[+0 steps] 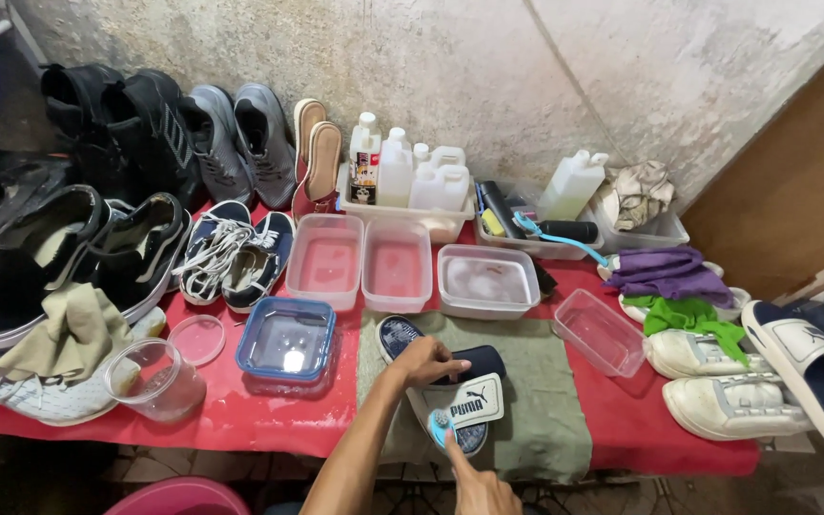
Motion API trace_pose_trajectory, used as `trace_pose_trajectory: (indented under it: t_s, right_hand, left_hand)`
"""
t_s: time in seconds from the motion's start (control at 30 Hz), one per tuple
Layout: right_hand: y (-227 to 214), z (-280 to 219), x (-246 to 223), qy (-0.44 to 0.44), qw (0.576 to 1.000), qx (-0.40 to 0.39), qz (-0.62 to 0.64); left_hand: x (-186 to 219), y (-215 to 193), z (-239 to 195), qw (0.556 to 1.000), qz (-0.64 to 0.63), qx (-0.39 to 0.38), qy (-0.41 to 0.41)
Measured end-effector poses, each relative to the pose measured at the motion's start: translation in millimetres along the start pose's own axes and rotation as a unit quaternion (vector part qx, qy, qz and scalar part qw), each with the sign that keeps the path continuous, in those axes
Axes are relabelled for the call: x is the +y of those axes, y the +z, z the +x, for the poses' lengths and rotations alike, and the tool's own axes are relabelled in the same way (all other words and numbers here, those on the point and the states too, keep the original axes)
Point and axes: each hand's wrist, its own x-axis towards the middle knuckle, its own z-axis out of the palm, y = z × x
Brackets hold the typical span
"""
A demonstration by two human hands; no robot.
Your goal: The person scrubs a dark blue slide sandal with a light blue toothbrush, focusing on the white logo and strap. They repeatedly dip the brush into a container of water and continue scrubbing the shoe's surface.
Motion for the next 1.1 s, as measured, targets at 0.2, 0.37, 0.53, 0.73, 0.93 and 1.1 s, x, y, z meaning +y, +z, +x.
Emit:
trace_pose_trajectory:
  t_s: [0.2, 0.37, 0.53, 0.73, 0.93, 1.1]
  right_hand:
    - [5.5, 49.3, 7.7, -0.142, 0.979, 0.14, 0.044]
    - [-4.4, 6.2, 12.9, -0.049, 0.998, 0.027, 0.011]
    - [0.8, 27.9, 33.0, -0.055, 0.988, 0.131, 0.055]
    - [-6.1, 27.3, 42.4, -0.074, 0.993, 0.089, 0.032]
    - [-6.0, 26.1, 34.5, -0.114, 0.991, 0.034, 0.056]
    - [-7.1, 29.3, 46.3, -0.065, 0.988, 0.101, 0.099]
  left_hand:
    - [-17.3, 12.6, 12.1, 0.999, 0.04, 0.017, -0.001]
    - [-2.0, 2.0, -0.3, 0.999, 0.007, -0.02, -0.038]
    - [3.0, -3.8, -3.6, 0.999, 0.001, -0.048, 0.006]
    - [5.4, -2.2, -6.9, 0.999, -0.022, -0.029, -0.03]
    - [8.4, -4.2, -9.2, 0.999, 0.0, -0.035, -0.032]
    - [-2.8, 2.1, -1.9, 0.999, -0.002, -0.015, -0.033]
